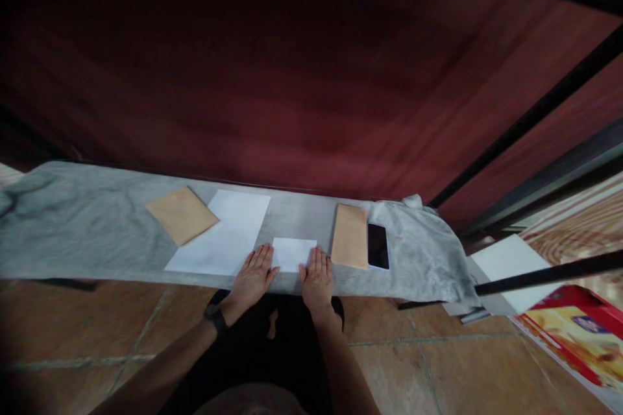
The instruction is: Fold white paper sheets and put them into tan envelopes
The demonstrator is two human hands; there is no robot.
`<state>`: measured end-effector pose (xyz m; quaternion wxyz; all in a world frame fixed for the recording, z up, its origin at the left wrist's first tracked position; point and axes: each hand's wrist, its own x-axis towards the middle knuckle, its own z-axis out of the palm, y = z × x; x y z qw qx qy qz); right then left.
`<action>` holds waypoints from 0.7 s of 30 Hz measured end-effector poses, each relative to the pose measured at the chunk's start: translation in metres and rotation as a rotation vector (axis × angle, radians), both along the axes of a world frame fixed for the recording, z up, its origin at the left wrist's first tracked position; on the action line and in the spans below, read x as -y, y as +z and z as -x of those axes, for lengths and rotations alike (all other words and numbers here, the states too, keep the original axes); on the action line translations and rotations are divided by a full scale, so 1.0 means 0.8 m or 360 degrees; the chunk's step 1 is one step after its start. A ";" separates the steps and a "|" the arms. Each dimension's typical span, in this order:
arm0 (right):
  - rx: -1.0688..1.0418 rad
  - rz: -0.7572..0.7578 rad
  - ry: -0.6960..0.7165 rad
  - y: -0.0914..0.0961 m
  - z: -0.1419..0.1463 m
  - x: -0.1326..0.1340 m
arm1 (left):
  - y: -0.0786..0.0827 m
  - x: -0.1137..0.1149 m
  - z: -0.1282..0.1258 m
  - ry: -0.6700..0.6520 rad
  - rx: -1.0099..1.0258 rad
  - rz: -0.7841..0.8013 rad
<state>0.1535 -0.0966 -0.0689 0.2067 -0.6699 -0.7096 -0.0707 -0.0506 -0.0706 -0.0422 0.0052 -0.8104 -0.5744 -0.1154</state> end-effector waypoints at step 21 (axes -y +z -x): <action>0.0014 -0.0019 -0.0004 -0.005 -0.002 -0.001 | 0.059 -0.081 0.219 0.0826 0.0043 0.0162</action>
